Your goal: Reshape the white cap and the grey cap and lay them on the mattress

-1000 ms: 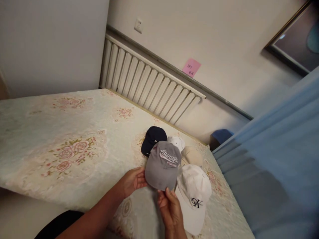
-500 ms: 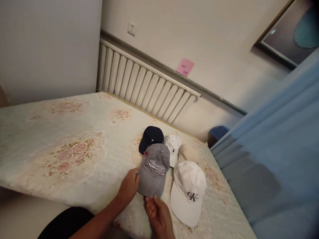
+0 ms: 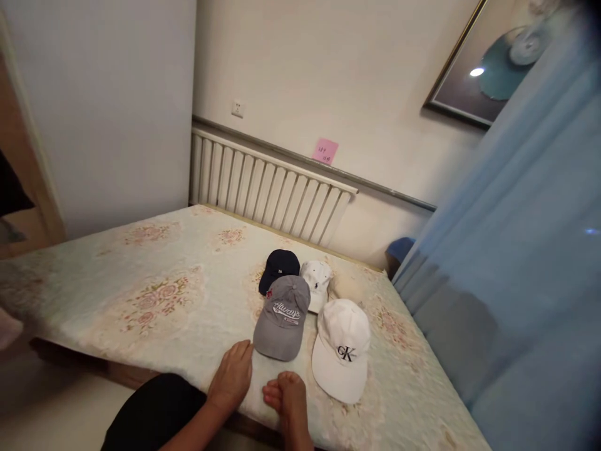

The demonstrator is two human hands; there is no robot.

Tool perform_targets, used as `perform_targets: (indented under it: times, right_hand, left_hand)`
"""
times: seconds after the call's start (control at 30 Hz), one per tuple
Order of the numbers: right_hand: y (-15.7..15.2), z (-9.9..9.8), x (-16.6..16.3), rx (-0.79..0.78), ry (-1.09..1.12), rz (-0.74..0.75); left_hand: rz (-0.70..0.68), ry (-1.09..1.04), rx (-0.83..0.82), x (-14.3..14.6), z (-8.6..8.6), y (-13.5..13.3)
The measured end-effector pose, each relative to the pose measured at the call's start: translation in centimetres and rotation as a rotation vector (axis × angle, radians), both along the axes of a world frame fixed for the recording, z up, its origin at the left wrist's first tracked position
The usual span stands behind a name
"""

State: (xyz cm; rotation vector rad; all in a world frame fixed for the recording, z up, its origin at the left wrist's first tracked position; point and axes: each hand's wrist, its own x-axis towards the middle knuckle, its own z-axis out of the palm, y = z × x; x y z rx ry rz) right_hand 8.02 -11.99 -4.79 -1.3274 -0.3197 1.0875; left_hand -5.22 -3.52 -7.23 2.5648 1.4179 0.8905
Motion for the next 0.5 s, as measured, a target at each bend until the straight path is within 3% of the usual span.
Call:
perform_targets:
  times: [0.17,0.5]
  right_hand:
    - [-3.1,-1.1,0.9,-0.007,-0.135,0.014]
    - [-9.2,-0.7,3.2,-0.068,-0.189,0.002]
  left_hand:
    - [0.003,0.050,0.124,-1.5,-0.9,-2.8]
    - [0.007,0.024,0.140,-2.3,-1.4,-5.8]
